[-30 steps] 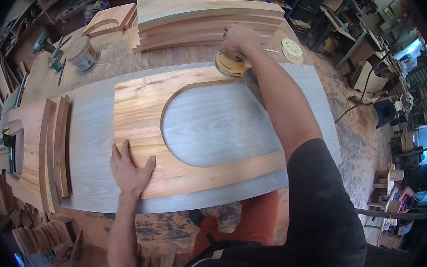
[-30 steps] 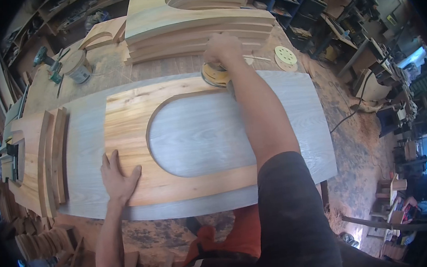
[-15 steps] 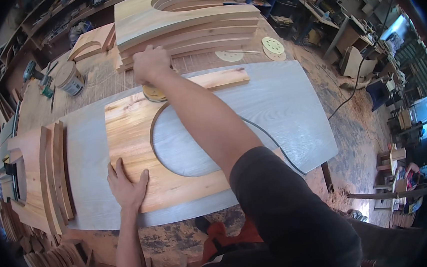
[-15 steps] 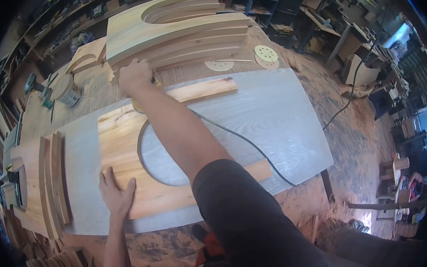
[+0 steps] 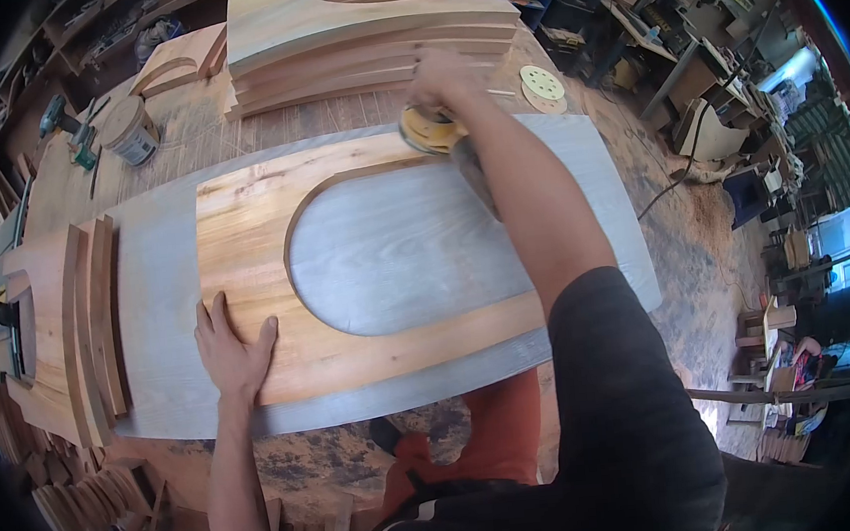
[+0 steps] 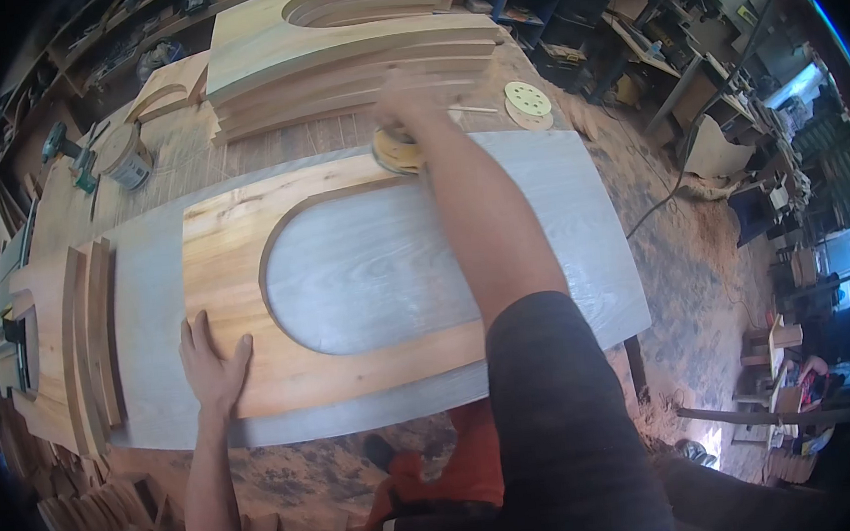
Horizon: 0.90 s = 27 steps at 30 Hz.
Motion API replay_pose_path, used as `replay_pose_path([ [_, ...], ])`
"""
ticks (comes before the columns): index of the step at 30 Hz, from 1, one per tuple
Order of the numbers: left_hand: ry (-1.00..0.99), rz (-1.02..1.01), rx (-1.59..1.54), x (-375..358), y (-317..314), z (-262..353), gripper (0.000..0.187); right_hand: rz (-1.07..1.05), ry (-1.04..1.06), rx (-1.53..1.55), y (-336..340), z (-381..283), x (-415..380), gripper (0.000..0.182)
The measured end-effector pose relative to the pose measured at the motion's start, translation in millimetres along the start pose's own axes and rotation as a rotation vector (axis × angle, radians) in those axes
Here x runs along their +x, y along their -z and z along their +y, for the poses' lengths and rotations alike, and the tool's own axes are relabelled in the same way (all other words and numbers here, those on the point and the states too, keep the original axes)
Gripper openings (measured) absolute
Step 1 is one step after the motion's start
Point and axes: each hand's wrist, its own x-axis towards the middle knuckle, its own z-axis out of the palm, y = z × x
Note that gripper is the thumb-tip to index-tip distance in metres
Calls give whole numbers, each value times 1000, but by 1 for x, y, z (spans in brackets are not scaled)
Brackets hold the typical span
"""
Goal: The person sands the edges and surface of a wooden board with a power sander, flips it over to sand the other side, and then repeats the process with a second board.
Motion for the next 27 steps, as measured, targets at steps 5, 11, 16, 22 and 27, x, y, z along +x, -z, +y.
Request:
replay_pose_path([
  [5, 52, -47, -10, 1, 5, 5, 99, 46, 26, -82, -5, 57, 18, 66],
  [11, 57, -72, -26, 3, 9, 9, 101, 12, 28, -99, 1, 47, 10, 56],
  [16, 31, -46, -18, 2, 8, 6, 101, -9, 122, -70, -5, -6, 11, 57],
  [22, 49, -65, -37, 4, 12, 11, 100, 49, 285, -62, -17, -101, -9, 57],
  [27, 66, -74, -61, 5, 13, 11, 99, 45, 390, -45, -26, -157, -25, 59],
])
